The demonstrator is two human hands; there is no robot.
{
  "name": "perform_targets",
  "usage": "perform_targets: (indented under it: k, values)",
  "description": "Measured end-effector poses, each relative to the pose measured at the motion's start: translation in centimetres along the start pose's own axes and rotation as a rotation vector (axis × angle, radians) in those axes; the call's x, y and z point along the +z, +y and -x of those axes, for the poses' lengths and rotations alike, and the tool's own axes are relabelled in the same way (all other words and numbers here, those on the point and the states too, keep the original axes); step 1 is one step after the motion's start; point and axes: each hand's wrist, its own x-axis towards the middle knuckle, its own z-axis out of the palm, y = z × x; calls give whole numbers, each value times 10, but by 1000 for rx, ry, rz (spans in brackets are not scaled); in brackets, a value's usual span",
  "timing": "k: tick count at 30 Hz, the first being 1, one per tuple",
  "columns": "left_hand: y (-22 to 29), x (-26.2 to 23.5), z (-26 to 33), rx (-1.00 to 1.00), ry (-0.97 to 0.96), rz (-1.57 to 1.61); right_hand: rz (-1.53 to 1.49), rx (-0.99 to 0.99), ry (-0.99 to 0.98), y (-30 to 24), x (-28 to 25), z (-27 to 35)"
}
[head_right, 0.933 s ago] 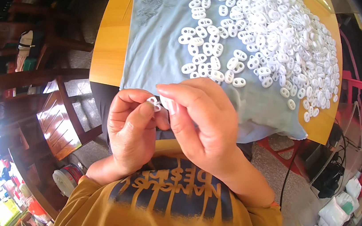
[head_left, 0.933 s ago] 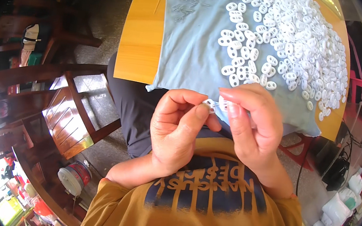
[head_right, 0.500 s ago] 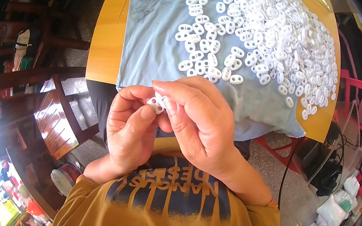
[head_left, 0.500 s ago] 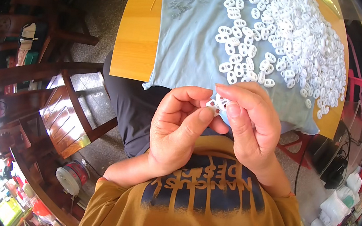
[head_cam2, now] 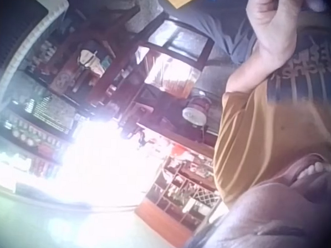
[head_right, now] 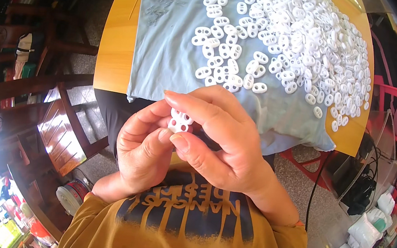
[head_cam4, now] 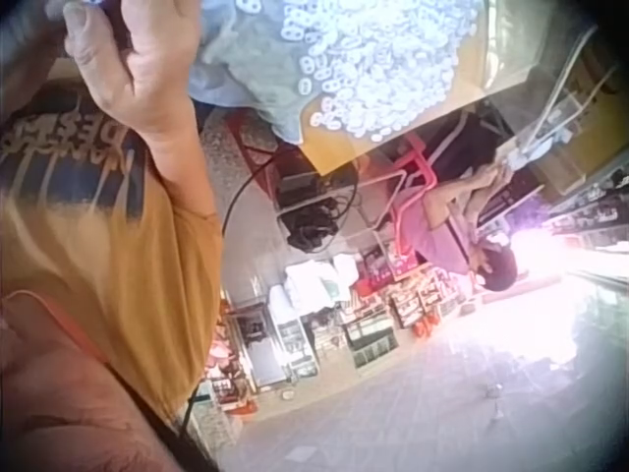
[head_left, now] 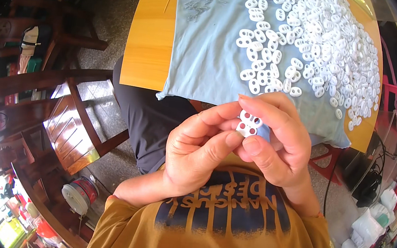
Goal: Assemble small plastic components by manually inserting grey pins into white plastic housings.
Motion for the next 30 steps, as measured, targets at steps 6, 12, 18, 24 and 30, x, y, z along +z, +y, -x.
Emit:
perform_targets:
  k: [6,12,18,24,30]
  values:
    - [-2,-1,1,37,-37,-26,7,-15,-59,2,-6,-1]
    - [0,-4,2,34,-103,-30,80,-113,-102,5,-10,-4]
    - [2,-4,1,58,-99,-154,136,-183,-106,9,-8,-2]
    - [0,-2,1,66,-81,-148,188,-227,-64,13,-4,0]
    - [-3,-2,1,118,-89,-136,199,-251,-48,14,-2,0]
